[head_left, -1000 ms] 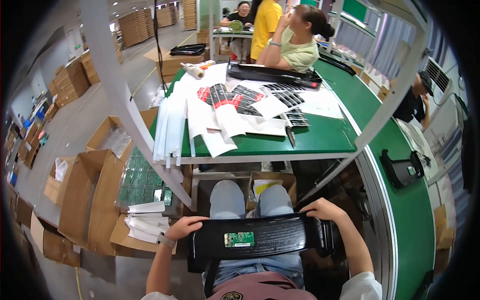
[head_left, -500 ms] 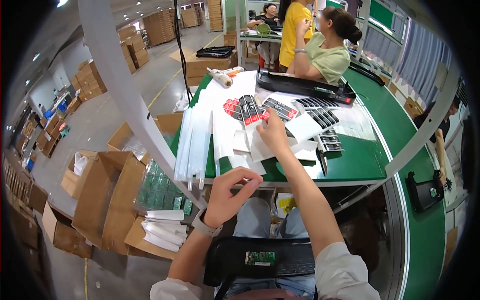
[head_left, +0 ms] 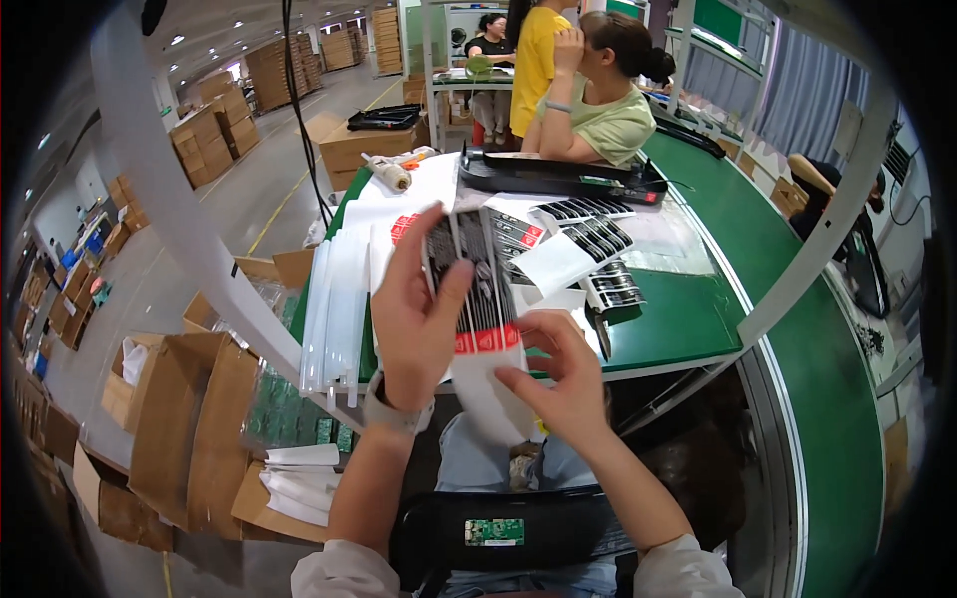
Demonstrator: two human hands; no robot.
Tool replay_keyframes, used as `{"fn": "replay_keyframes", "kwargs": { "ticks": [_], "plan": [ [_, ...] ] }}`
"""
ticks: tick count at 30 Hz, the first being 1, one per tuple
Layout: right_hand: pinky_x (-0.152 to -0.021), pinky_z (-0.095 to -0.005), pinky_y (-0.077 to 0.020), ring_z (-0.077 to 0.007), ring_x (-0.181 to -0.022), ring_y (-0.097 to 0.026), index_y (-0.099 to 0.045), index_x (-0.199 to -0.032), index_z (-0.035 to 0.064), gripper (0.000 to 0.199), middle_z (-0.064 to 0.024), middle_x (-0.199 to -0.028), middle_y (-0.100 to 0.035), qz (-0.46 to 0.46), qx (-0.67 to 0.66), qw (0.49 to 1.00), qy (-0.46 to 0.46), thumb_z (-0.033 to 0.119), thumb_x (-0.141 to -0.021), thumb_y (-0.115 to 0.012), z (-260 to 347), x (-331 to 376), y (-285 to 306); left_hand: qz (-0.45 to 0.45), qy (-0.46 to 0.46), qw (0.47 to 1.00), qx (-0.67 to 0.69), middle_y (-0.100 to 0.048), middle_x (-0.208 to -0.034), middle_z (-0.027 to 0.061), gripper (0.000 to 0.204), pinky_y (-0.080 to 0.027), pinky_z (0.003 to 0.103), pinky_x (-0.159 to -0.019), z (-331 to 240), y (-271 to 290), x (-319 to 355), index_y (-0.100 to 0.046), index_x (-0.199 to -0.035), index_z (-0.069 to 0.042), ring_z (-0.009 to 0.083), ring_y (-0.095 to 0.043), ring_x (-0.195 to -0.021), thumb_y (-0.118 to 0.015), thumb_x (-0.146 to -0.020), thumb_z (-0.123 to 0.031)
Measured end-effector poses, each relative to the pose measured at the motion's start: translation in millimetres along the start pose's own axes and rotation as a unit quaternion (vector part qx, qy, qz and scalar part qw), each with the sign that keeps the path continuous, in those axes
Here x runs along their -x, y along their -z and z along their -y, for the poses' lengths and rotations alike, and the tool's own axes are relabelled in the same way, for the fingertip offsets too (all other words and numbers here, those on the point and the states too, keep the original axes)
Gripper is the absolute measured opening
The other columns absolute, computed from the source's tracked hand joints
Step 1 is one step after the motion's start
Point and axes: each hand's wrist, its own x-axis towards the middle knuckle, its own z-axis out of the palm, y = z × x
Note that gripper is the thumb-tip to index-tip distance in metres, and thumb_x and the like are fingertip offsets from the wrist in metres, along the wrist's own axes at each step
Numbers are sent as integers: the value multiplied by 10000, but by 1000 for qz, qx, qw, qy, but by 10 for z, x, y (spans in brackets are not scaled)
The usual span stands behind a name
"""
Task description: Applying warning stickers to plastic automotive components on an assembly line.
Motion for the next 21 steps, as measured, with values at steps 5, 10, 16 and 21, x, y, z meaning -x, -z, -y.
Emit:
{"fn": "replay_keyframes", "kwargs": {
  "ticks": [5,10,16,21],
  "plan": [
    [-962,-388,-434,-291,-1186,-527,-547,-1236,27,475,-140,-1258,-538,-31,167,967,192,86,-793,-708,413,58,514,156,44,985,-60,-696,-1020,120,388,-514,257,-805,-330,-145,285,-606,-1235,-5,140,-655,-892,-659,-853,37],
    [-812,-336,-507,-264,-956,-652,-630,-1142,37,378,-128,-1044,-656,47,225,957,176,40,-776,-725,640,131,619,250,-31,950,-186,-699,-966,125,340,-521,293,-747,-507,-229,324,-662,-1148,-24,218,-678,-828,-684,-812,21],
    [-687,-299,-511,-231,-785,-659,-662,-922,17,197,-95,-885,-663,-17,228,954,192,-40,-740,-712,564,260,633,262,-8,947,-186,-682,-914,112,325,-514,292,-662,-520,-286,457,-685,-1111,-55,245,-662,-791,-714,-794,12],
    [-681,-292,-502,-220,-753,-647,-635,-839,10,149,-80,-836,-650,-45,227,955,187,-64,-725,-696,538,345,601,239,-135,935,-226,-672,-911,101,353,-527,307,-642,-460,-316,551,-679,-1097,-64,245,-658,-784,-744,-758,10]
  ]
}}
